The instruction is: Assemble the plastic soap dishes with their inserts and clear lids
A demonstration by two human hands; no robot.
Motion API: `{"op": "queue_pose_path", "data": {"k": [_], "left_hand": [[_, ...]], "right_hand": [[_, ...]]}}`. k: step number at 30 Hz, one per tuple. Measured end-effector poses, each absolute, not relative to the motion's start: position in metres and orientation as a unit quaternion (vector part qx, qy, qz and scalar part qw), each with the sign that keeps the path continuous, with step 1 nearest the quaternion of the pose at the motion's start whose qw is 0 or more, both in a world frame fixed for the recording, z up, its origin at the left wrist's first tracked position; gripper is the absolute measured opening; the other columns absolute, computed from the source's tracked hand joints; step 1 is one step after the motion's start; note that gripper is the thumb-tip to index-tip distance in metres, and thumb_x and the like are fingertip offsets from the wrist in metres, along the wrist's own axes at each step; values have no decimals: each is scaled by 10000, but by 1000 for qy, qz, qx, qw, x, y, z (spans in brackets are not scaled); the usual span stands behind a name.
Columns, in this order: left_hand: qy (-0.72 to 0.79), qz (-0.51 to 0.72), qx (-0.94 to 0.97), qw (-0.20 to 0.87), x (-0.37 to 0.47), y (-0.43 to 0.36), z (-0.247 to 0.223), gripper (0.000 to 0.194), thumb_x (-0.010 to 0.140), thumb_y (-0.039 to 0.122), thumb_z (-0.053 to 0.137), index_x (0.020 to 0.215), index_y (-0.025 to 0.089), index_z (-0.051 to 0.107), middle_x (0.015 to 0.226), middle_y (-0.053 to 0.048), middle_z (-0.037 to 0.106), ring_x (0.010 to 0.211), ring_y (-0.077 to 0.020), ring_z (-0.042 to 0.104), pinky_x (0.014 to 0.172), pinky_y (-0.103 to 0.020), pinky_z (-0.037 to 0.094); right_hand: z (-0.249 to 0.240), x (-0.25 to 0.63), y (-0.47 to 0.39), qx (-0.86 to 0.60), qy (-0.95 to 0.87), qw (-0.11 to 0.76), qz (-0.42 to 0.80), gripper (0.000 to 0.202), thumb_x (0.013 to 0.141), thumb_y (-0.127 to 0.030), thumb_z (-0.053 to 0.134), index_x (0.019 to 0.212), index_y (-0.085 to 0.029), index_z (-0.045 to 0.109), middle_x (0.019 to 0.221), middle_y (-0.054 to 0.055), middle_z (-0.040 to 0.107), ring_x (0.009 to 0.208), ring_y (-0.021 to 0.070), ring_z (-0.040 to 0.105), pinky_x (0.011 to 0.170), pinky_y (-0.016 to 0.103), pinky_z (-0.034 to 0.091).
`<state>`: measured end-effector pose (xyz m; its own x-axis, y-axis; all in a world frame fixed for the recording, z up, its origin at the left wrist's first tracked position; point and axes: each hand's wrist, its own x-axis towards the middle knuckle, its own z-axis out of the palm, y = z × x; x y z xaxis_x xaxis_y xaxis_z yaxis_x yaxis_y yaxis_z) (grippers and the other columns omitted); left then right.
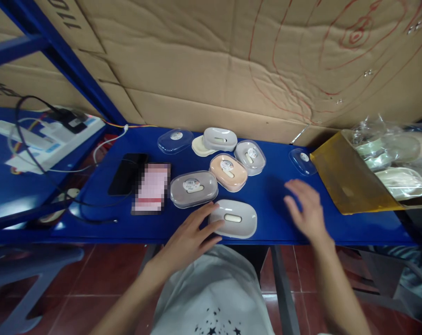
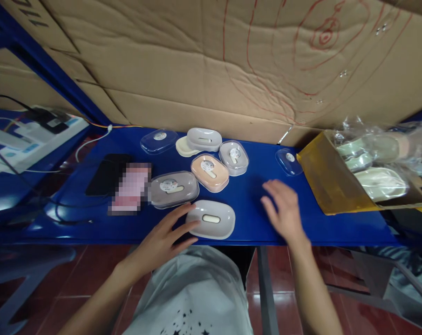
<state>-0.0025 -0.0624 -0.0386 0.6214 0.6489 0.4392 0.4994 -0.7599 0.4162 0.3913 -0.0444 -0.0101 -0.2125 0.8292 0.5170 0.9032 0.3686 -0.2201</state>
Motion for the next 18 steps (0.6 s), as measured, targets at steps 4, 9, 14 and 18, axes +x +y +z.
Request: {"op": "queue_pose_path", "data": {"k": [4, 9, 14, 18], "left_hand": [[316, 293, 894, 125, 2, -63, -34, 283, 1058, 213, 676, 1336, 248, 635, 1555, -143, 561, 1493, -338, 534, 1168, -551, 564], [326, 302, 888, 119, 5, -63, -35, 283, 1054, 199, 680, 1330, 240, 634, 1530, -146, 580, 1470, -334, 549, 1140, -539, 571], [321, 297, 892, 119, 4, -61, -30, 269, 1052, 197, 683, 1316, 220, 638, 1501, -150, 599, 1455, -328, 558, 1145, -534, 565], [308, 292, 896, 129, 7, -63, -28, 228, 1052, 194, 682, 1274, 224, 642, 1460, -130, 627, 1457, -311, 549, 1155, -523, 560]], "right_hand": [[-11, 465, 23, -651, -713, 237, -109, 637, 1118, -587, 452, 1468, -83, 621, 1446, 284, 666, 1421, 404, 594, 1171, 595, 458], [-33, 454, 1, -631, -741, 218, -73, 503, 1076, -586, 577, 1361, -184, 676, 1394, 189, 718, 1310, 357, 664, 1136, 580, 487], [-34, 447, -83, -617, -747, 248, -13, 393, 1063, -462, 641, 1405, -270, 676, 1350, 130, 702, 1278, 334, 668, 1111, 557, 527], [-29, 445, -111, -630, -732, 258, -22, 368, 1063, -408, 643, 1413, -306, 693, 1308, 121, 691, 1237, 335, 672, 1084, 557, 551]]}}
